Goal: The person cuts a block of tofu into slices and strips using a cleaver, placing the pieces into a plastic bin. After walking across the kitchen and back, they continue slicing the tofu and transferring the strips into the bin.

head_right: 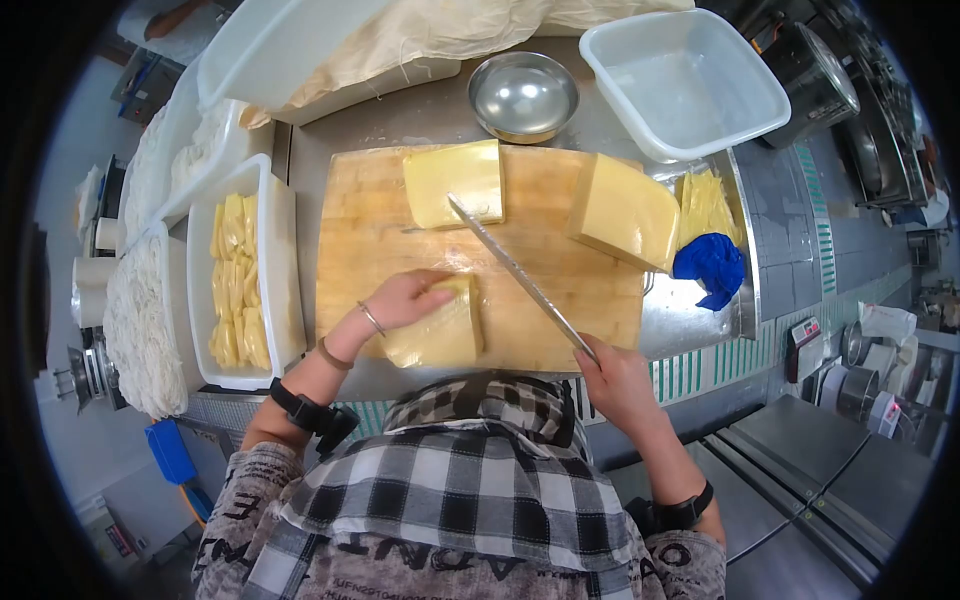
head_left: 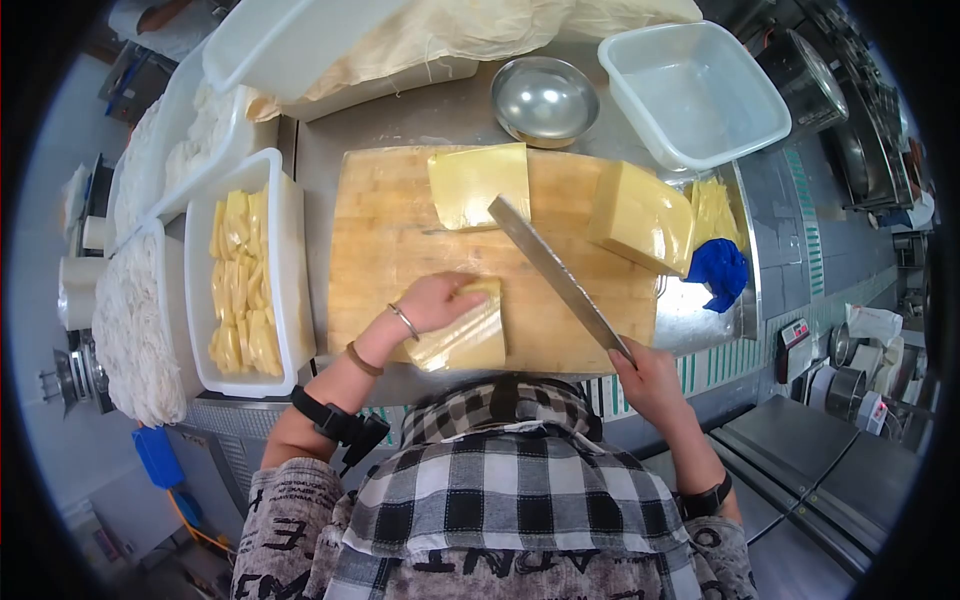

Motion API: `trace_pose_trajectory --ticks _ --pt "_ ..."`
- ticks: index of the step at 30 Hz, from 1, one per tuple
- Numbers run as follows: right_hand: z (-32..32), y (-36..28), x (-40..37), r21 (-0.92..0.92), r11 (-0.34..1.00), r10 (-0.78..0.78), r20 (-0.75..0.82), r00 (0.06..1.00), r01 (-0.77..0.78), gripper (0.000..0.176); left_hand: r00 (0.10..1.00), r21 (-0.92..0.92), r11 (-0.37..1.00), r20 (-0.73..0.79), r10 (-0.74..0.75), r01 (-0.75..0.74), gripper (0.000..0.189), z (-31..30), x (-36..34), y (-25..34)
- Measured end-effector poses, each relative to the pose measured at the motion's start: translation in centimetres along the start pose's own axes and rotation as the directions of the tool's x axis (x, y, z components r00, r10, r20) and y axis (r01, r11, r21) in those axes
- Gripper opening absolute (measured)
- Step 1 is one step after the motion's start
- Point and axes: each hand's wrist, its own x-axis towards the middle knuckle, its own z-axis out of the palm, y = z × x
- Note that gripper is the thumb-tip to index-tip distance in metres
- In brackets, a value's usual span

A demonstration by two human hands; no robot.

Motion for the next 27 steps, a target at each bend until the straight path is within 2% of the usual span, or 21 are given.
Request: trace_pose_trajectory --ticks 1,2,3,4,6,7,9,10,12,13,15,17,19,22,27 --pt "0.1 0.1 0.2 -0.001 1.000 0.002 0.004 1.000 -0.002 0.018 0.999 -0.170 0.984 0.007 -0.050 0.051 0.047 -0.5 -0.2 -0.4" --pt "0.3 0.1 0.5 -0.044 0.994 -0.100 -0.028 0.995 0.099 0.018 0.984 -0.212 0.963 -0.022 -0.175 0.166 0.036 -1.3 -0.6 -1.4" --pt "0.4 0.0 0.9 -0.089 0.976 -0.206 -0.053 0.977 0.201 0.019 0.969 -0.264 0.954 -0.158 -0.190 0.144 0.034 -2.2 -1.4 -3.0" --pt "0.3 -0.1 1.4 -0.089 0.975 -0.209 -0.042 0.977 0.205 0.019 0.933 -0.311 0.943 -0.292 -0.211 0.116 0.033 -3.2 -2.3 -3.7" --pt "-0.3 -0.7 2.6 -0.268 0.896 -0.343 0.084 0.935 0.353 0.025 0.882 -0.482 0.872 -0.371 -0.290 0.084 0.032 -5.7 -4.7 -3.1" --pt "-0.5 -1.3 3.3 -0.270 0.895 -0.343 0.091 0.935 0.355 0.025 0.881 -0.488 0.869 -0.370 -0.295 0.086 0.032 -6.4 -5.9 -2.6" --pt "-0.8 -2.9 4.7 -0.416 0.755 -0.460 0.215 0.861 0.507 0.033 0.918 -0.628 0.778 -0.298 -0.263 0.019 0.030 -6.8 -8.5 -2.0" --pt "-0.8 -3.5 5.5 -0.418 0.754 -0.456 0.223 0.861 0.508 0.033 0.918 -0.636 0.772 -0.294 -0.267 0.021 0.030 -6.6 -9.3 -1.6" --pt "-0.4 -4.5 6.7 -0.446 0.610 -0.537 0.375 0.756 0.655 0.041 0.937 -0.720 0.694 -0.238 -0.254 0.005 0.015 -5.8 -10.6 -1.0" --pt "-0.1 -4.9 7.1 -0.443 0.611 -0.534 0.382 0.755 0.656 0.041 0.937 -0.725 0.688 -0.234 -0.260 0.010 0.015 -5.3 -11.3 -1.5" --pt "0.1 -5.3 8.0 -0.433 0.560 -0.578 0.407 0.708 0.706 0.040 0.913 -0.580 0.814 -0.319 -0.256 0.026 0.014 -4.3 -12.1 -2.5" --pt "0.4 -5.6 8.6 -0.429 0.550 -0.573 0.430 0.698 0.716 0.040 0.907 -0.587 0.808 -0.311 -0.284 0.051 0.016 -4.1 -12.7 -2.6" --pt "0.5 -5.6 9.3 -0.431 0.532 -0.577 0.445 0.685 0.729 0.039 0.900 -0.451 0.890 -0.412 -0.142 -0.066 0.017 -4.0 -12.6 -2.8" --pt "0.5 -5.1 10.3 -0.393 0.523 -0.611 0.446 0.654 0.756 0.037 0.860 -0.451 0.884 -0.493 -0.136 -0.119 0.019 -3.5 -12.1 -2.2" --pt "0.5 -4.8 11.3 -0.363 0.568 -0.584 0.456 0.672 0.739 0.035 0.833 -0.485 0.868 -0.520 -0.187 -0.108 0.018 -3.3 -11.3 -2.0"
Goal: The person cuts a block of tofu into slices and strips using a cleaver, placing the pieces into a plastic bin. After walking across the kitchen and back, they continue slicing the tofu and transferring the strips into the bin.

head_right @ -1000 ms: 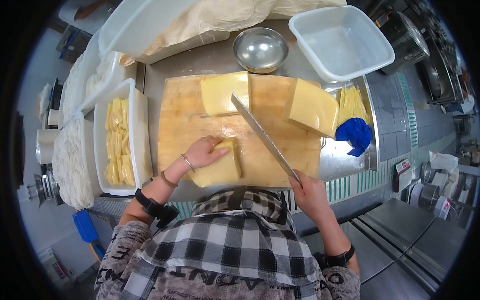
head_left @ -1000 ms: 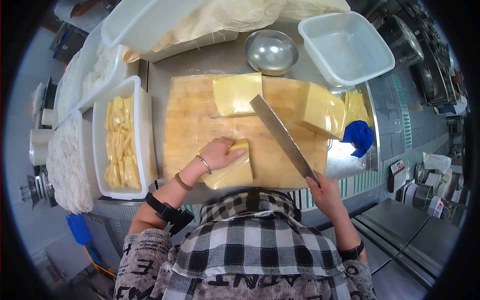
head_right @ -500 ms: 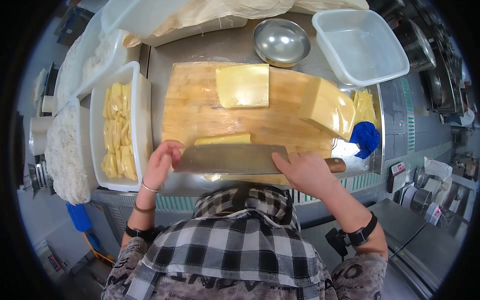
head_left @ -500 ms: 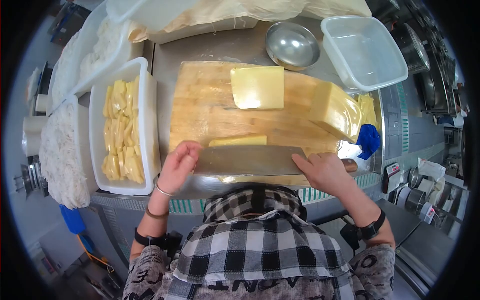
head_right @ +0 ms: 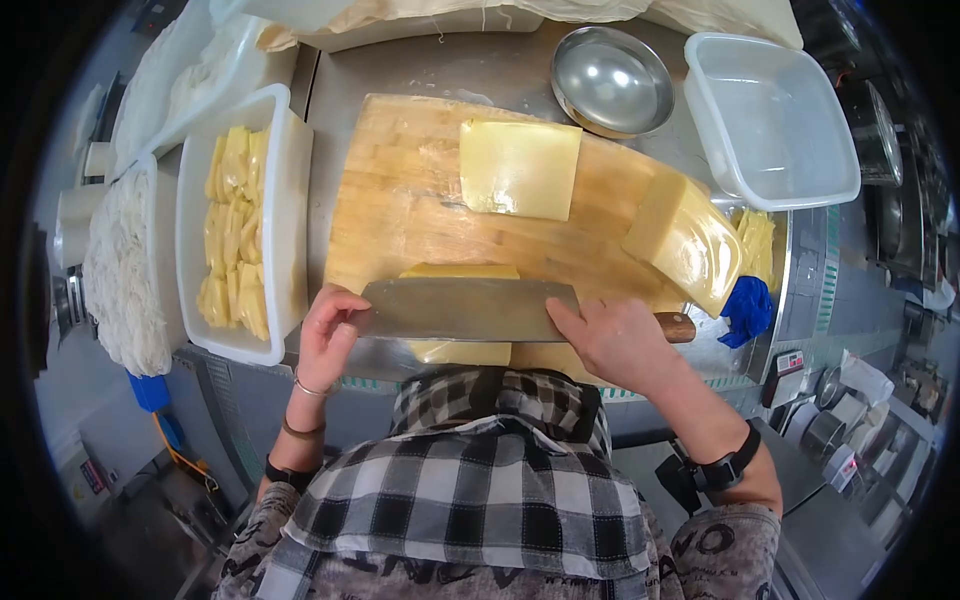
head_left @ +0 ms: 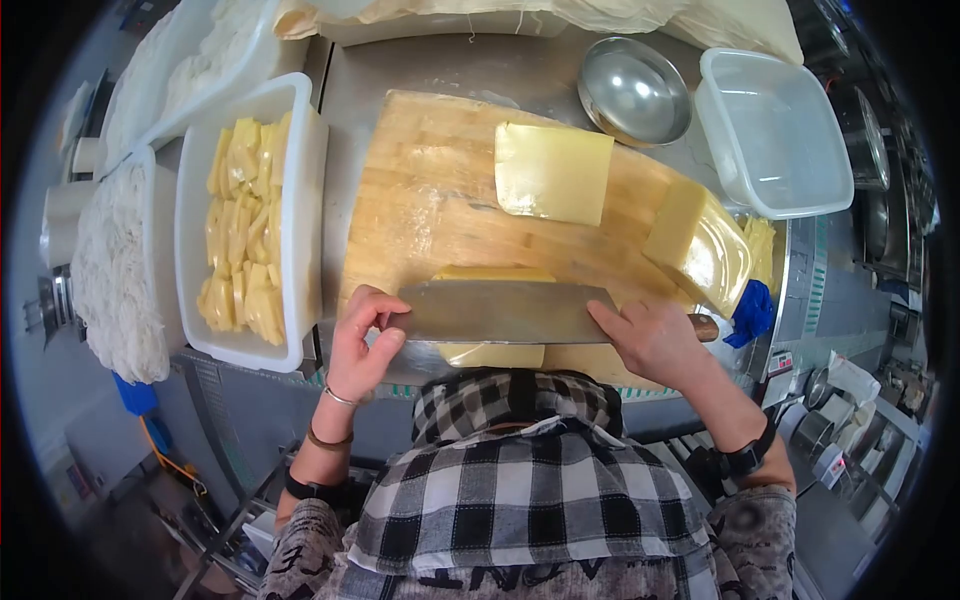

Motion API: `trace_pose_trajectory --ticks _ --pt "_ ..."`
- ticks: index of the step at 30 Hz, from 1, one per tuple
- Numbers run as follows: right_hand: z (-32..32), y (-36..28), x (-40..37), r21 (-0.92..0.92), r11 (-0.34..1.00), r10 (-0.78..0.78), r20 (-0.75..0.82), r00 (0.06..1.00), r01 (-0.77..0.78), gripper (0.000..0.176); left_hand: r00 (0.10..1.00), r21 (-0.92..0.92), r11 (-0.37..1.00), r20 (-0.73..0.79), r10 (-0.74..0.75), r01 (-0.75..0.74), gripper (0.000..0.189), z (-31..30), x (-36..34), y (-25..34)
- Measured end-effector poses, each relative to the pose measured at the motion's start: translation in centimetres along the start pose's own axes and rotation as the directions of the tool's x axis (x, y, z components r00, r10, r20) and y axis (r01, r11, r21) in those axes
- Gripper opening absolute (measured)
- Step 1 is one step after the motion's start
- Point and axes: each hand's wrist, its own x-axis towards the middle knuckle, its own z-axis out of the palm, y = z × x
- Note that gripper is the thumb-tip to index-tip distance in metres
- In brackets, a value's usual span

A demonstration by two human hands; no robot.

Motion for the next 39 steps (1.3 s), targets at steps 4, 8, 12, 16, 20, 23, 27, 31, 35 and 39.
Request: trace_pose_trajectory --ticks 4,8,12,16,20,23,27,31,35,39 --pt "0.3 0.4 0.0 0.034 0.999 0.005 0.009 1.000 -0.005 0.034 1.000 0.010 1.000 -0.007 0.004 -0.004 0.018 0.1 0.4 0.5" --pt "0.6 0.7 0.1 0.039 0.999 -0.001 0.001 1.000 0.001 0.033 1.000 0.010 1.000 0.006 -0.004 0.004 0.018 0.0 0.6 0.2" --pt "0.2 1.0 0.6 0.025 0.999 -0.026 0.026 0.999 0.026 0.034 1.000 -0.006 1.000 0.001 -0.019 0.019 0.018 0.0 0.5 -0.2" --pt "-0.1 1.3 1.0 0.039 0.999 -0.040 0.062 0.997 0.037 0.034 0.999 -0.040 0.998 -0.006 -0.039 0.039 0.018 0.1 0.0 -0.9" --pt "-0.2 1.3 1.3 0.040 0.998 -0.055 0.073 0.996 0.052 0.036 0.999 -0.071 0.996 -0.022 -0.047 0.045 0.019 0.1 -0.5 -1.4" --pt "-0.5 1.1 1.6 0.038 0.998 -0.060 0.073 0.996 0.057 0.036 0.997 -0.093 0.994 -0.041 -0.068 0.064 0.020 0.1 -0.5 -1.5" --pt "-0.5 0.8 2.0 0.045 0.997 -0.067 0.067 0.995 0.064 0.036 0.998 -0.103 0.994 -0.037 -0.053 0.049 0.019 -0.4 -0.5 -1.6" --pt "-0.6 0.7 2.1 0.046 0.996 -0.078 0.088 0.993 0.074 0.036 0.994 -0.118 0.989 -0.051 -0.095 0.089 0.017 -0.4 -1.0 -1.9" --pt "-0.2 0.9 2.0 0.059 0.997 -0.055 0.087 0.995 0.050 0.035 0.993 -0.145 0.985 -0.063 -0.101 0.091 0.016 0.1 -0.4 -1.8" --pt "0.1 1.1 1.7 0.069 0.998 -0.011 0.112 0.994 0.004 0.038 0.995 -0.150 0.985 -0.039 -0.090 0.083 0.016 -0.1 0.2 -2.0"
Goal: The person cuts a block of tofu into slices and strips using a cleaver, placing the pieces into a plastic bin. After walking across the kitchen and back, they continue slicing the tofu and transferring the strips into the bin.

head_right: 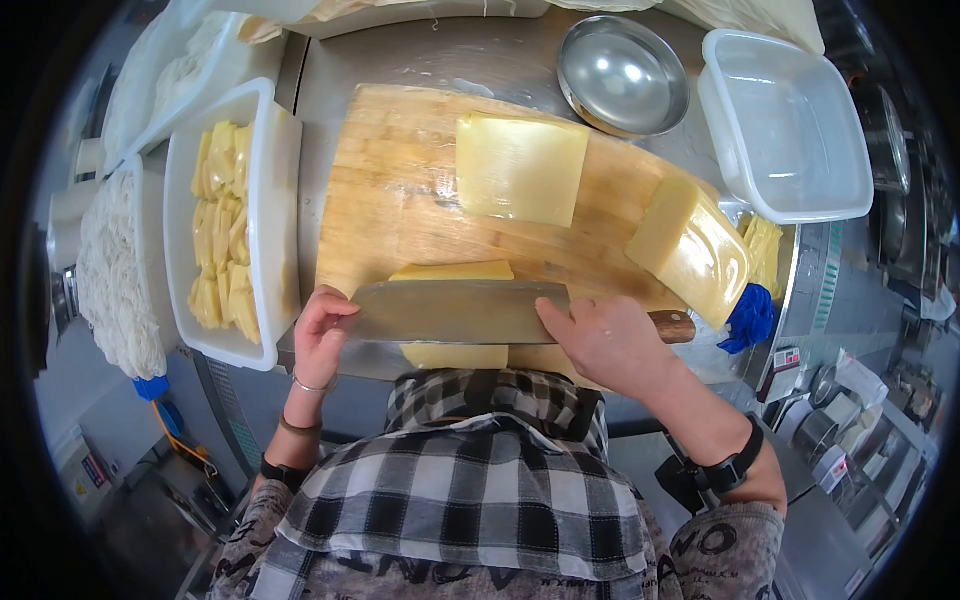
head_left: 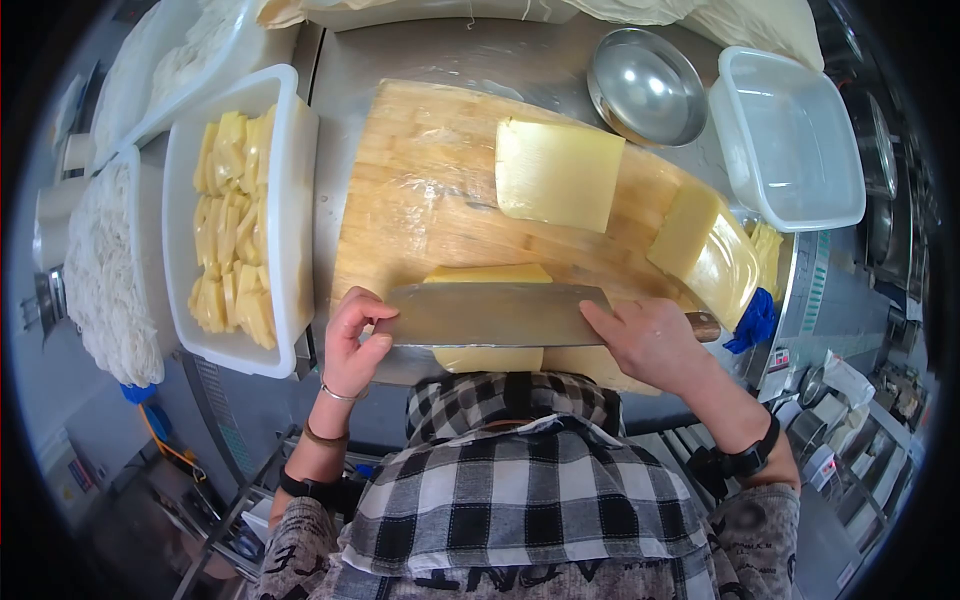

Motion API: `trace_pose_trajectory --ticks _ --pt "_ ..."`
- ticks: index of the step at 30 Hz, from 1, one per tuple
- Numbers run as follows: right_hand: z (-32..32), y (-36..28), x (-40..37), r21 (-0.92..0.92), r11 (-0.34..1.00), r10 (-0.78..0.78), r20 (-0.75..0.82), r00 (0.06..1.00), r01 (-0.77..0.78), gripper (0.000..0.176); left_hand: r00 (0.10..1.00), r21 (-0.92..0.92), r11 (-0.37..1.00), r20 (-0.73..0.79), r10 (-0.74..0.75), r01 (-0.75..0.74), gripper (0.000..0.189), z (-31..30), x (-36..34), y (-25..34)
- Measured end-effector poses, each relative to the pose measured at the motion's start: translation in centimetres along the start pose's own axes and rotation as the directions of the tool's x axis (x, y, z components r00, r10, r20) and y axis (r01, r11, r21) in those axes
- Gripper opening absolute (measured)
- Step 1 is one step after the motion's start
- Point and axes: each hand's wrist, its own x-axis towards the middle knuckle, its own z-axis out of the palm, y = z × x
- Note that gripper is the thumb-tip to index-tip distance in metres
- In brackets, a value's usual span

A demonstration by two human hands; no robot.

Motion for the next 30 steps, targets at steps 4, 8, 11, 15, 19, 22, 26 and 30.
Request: trace_pose_trajectory --ticks 4,8,11,15,19,22,26,30 --pt "-0.6 -0.2 0.4 -0.017 1.000 0.001 0.008 1.000 -0.001 0.038 1.000 0.000 1.000 0.007 -0.018 0.018 0.017 -0.3 -0.3 -0.7" --pt "-1.3 -0.7 1.1 -0.041 0.998 -0.037 0.014 0.999 0.038 0.035 1.000 -0.039 0.999 0.001 -0.026 0.027 0.020 -0.3 -0.4 -1.1" --pt "-1.1 -0.6 1.0 -0.050 0.998 -0.040 0.004 0.999 0.040 0.034 0.999 -0.054 0.998 -0.025 -0.031 0.029 0.018 -0.8 0.0 -0.4" --pt "-0.4 -0.4 0.5 -0.039 0.998 -0.044 -0.034 0.998 0.043 0.034 0.988 0.308 0.949 0.154 0.024 -0.071 0.009 -2.6 2.9 3.4" --pt "-0.4 -0.5 0.4 -0.076 0.995 -0.063 -0.037 0.997 0.060 0.034 0.888 0.494 0.816 0.458 0.052 -0.302 0.006 -1.4 8.0 5.7" --pt "-0.7 -0.5 0.5 -0.086 0.994 -0.067 -0.036 0.997 0.064 0.033 0.732 0.528 0.708 0.681 -0.022 -0.469 0.008 1.6 10.7 3.4" --pt "-0.7 -0.6 0.3 -0.101 0.993 -0.062 -0.036 0.997 0.058 0.034 0.595 0.613 0.598 0.759 -0.264 -0.517 0.007 4.6 12.1 1.3" --pt "-0.5 -0.8 0.0 -0.052 0.999 -0.014 -0.021 1.000 0.013 0.040 0.543 0.555 0.646 0.802 -0.249 -0.523 0.007 5.1 12.8 0.8"
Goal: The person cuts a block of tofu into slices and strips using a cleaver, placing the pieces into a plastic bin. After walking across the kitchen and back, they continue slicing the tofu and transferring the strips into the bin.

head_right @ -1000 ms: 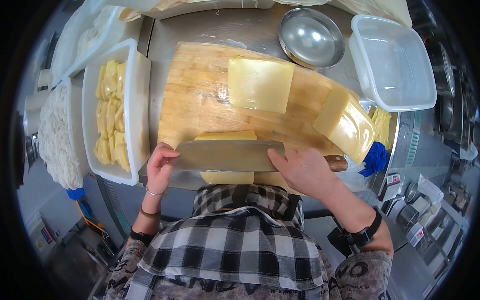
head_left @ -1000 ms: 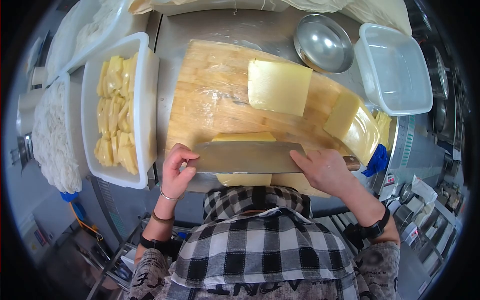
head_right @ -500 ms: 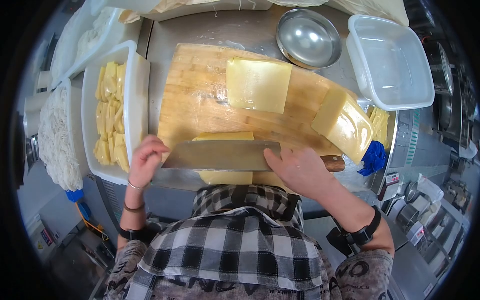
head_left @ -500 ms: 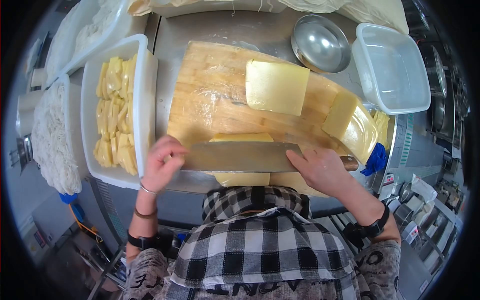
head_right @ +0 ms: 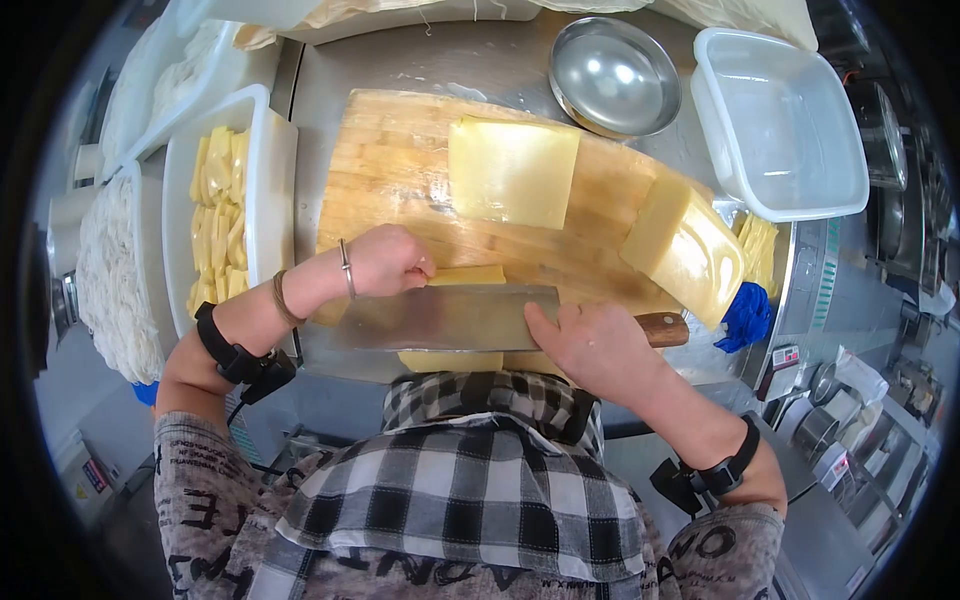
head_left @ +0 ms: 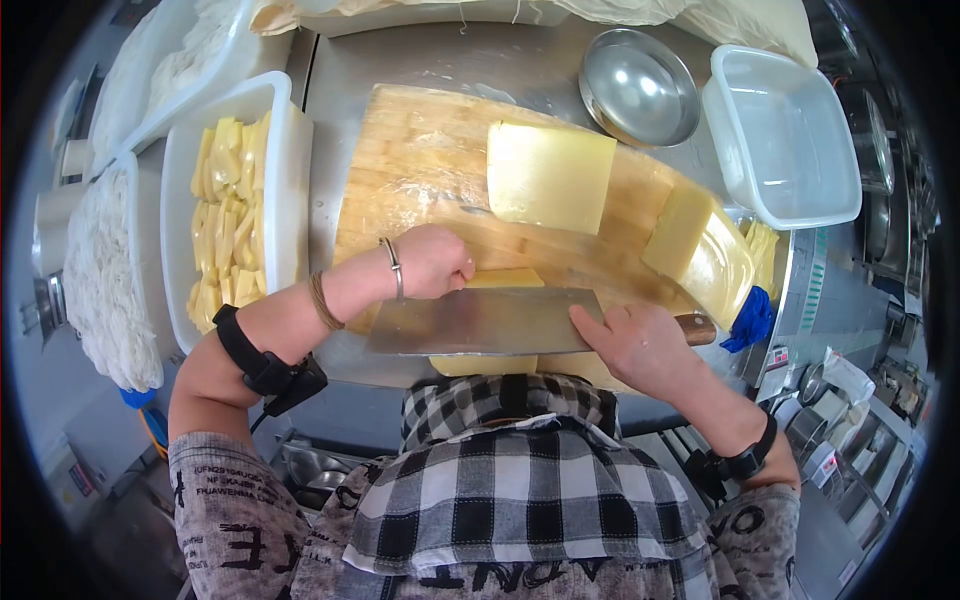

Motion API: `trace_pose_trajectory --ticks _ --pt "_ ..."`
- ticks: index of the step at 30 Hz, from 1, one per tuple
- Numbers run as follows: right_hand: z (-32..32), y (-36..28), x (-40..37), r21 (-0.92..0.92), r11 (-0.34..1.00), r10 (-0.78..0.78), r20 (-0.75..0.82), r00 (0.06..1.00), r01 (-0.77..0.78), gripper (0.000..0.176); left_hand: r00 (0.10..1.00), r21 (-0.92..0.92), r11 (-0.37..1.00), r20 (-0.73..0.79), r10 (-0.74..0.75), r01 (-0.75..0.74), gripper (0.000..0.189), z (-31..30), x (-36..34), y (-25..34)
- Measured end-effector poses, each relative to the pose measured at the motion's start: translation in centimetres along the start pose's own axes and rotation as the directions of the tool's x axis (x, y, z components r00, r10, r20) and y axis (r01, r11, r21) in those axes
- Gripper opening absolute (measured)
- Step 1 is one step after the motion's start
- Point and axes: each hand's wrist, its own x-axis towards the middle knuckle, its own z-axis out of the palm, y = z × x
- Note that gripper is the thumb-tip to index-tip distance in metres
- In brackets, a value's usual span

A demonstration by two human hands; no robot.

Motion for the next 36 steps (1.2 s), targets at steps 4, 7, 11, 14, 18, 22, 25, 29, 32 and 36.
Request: trace_pose_trajectory --ticks 4,7,11,14,18,22,25,29,32,36 --pt "-0.1 0.1 0.2 0.017 1.000 0.001 -0.008 1.000 -0.001 0.039 1.000 0.074 0.997 0.002 0.024 -0.025 0.006 -0.3 0.4 0.2" --pt "-0.2 0.2 0.2 0.024 1.000 -0.002 0.000 1.000 0.002 0.039 0.997 0.085 0.993 -0.002 0.076 -0.075 0.006 -0.3 0.6 0.1" --pt "-0.2 0.2 0.3 0.020 1.000 -0.006 -0.002 1.000 0.006 0.038 0.997 -0.029 0.998 -0.046 0.061 -0.062 0.006 0.3 0.6 -0.6" --pt "-0.3 0.2 0.4 0.012 1.000 -0.003 0.015 1.000 0.003 0.038 0.999 -0.039 0.998 -0.023 0.049 -0.050 0.007 0.2 0.7 -0.6" --pt "-0.3 0.3 0.5 0.013 1.000 -0.004 0.035 0.999 0.003 0.038 0.989 -0.118 0.986 -0.099 0.105 -0.117 0.007 0.5 0.6 -0.8" --pt "-0.3 0.3 0.5 0.018 1.000 0.000 0.033 0.999 -0.001 0.037 0.992 -0.021 0.993 -0.046 0.117 -0.118 0.005 0.3 1.0 -0.5" --pt "-0.4 0.2 0.6 0.018 1.000 0.008 0.028 1.000 -0.009 0.036 0.993 0.051 0.993 -0.057 0.106 -0.103 0.004 0.4 1.1 -0.5" --pt "-0.2 0.6 0.7 0.005 0.999 0.035 0.052 0.998 -0.036 0.036 0.990 -0.059 0.994 -0.117 0.084 -0.092 0.003 0.6 1.1 -0.9" --pt "-0.2 0.9 1.0 -0.006 0.999 0.046 0.047 0.998 -0.046 0.035 0.984 -0.076 0.991 -0.152 0.098 -0.110 0.004 0.6 1.1 -0.9" --pt "-0.3 0.9 1.3 0.009 0.998 0.061 0.039 0.997 -0.061 0.034 0.990 -0.079 0.994 -0.128 0.067 -0.078 0.003 0.3 1.2 -0.8"
